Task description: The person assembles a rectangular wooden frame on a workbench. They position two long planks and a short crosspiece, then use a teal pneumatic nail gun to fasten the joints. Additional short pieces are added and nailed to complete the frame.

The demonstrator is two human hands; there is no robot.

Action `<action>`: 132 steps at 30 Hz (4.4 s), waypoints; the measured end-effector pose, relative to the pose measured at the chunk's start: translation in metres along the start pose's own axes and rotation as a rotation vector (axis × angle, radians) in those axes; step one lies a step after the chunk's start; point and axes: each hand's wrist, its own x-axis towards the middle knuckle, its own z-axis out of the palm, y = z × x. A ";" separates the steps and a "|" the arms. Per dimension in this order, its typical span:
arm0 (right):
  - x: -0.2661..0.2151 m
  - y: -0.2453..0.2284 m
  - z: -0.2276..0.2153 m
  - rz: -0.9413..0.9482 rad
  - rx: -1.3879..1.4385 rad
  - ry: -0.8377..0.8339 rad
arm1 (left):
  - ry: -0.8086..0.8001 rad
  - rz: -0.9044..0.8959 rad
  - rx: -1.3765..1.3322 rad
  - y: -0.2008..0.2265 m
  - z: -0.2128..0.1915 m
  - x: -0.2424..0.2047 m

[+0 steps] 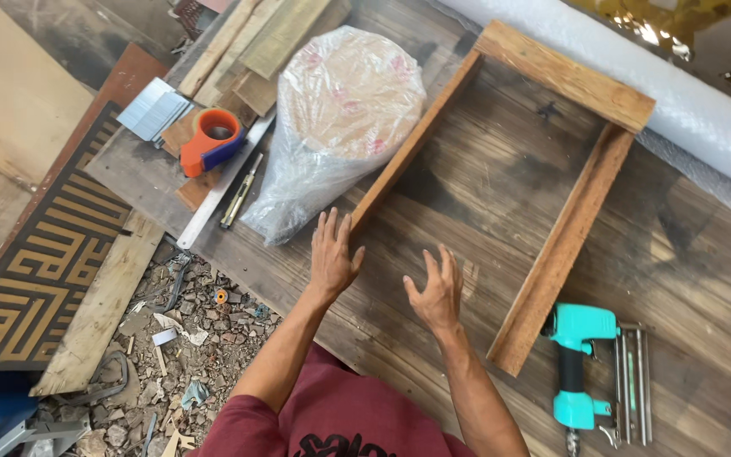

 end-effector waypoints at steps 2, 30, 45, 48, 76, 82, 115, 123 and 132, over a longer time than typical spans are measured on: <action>0.027 -0.017 0.002 -0.043 0.042 -0.028 | 0.045 -0.024 0.011 -0.021 -0.004 0.020; 0.332 -0.160 0.207 -0.089 -0.149 -0.150 | -0.140 -0.358 -0.048 -0.228 -0.067 0.409; 0.336 -0.152 0.140 0.114 0.395 -0.140 | 0.204 0.170 -0.021 -0.220 -0.066 0.390; 0.330 -0.124 0.129 0.105 0.268 0.169 | 0.277 0.339 -0.001 -0.190 -0.104 0.350; -0.032 0.044 -0.041 -0.048 -0.260 -0.088 | -0.301 0.143 -0.306 -0.027 -0.031 0.024; -0.051 0.038 -0.031 -0.082 -0.266 -0.046 | -0.098 0.051 -0.504 -0.034 -0.023 0.002; -0.145 0.114 -0.089 0.456 0.123 0.162 | 0.063 -0.190 -0.321 -0.026 0.005 -0.010; -0.155 0.122 -0.116 0.583 0.590 0.140 | 0.045 -0.266 -0.347 -0.030 0.004 -0.011; -0.152 0.111 -0.133 0.655 0.733 0.157 | 0.061 -0.217 -0.348 -0.036 0.012 -0.010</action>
